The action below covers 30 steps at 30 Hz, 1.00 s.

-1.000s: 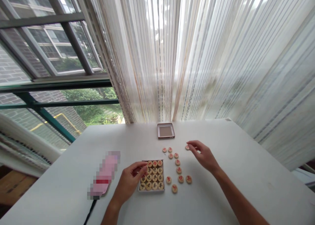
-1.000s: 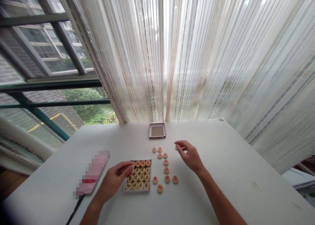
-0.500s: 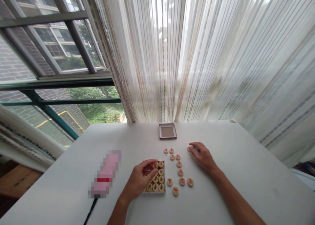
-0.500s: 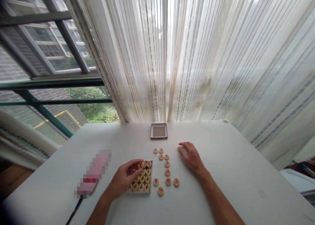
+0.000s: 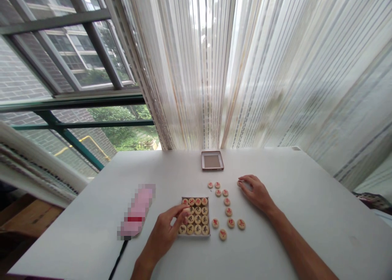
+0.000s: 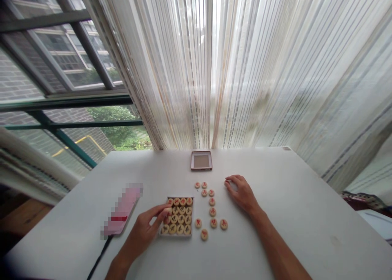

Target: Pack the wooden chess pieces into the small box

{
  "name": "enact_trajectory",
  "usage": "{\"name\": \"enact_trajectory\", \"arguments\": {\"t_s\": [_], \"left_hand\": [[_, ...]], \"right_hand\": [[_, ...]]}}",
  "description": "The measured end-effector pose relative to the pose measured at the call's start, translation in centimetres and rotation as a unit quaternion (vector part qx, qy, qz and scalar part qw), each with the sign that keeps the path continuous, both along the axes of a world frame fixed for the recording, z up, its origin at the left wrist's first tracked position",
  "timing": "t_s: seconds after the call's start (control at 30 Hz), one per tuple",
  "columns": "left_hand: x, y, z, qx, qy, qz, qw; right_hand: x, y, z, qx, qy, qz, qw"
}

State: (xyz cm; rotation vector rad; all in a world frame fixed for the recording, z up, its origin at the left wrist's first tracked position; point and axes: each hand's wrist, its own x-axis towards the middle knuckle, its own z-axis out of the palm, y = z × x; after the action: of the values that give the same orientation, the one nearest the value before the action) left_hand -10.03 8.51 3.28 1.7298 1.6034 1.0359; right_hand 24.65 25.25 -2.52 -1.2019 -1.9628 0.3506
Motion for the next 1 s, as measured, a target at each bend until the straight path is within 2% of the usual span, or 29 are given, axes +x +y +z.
{"name": "enact_trajectory", "arguments": {"t_s": [0.23, 0.4, 0.6, 0.83, 1.0], "left_hand": [[-1.9, -1.0, -1.2, 0.022, 0.063, 0.03, 0.997], [-1.9, -1.1, -1.6, 0.061, 0.133, 0.019, 0.989], [-1.4, -0.7, -1.7, 0.126, 0.227, 0.014, 0.966], [-1.5, 0.0, -1.7, 0.142, 0.252, -0.006, 0.957], [-1.7, 0.2, -2.1, 0.137, 0.276, 0.014, 0.951]], "right_hand": [[0.0, 0.2, 0.0, 0.007, -0.01, 0.004, 1.0], [0.0, 0.2, 0.0, 0.01, -0.014, 0.003, 1.0], [0.0, 0.2, 0.0, 0.01, -0.02, 0.003, 1.0], [0.1, 0.1, 0.2, 0.008, -0.027, 0.003, 1.0], [0.0, 0.0, 0.2, 0.009, -0.029, 0.002, 1.0]]}}
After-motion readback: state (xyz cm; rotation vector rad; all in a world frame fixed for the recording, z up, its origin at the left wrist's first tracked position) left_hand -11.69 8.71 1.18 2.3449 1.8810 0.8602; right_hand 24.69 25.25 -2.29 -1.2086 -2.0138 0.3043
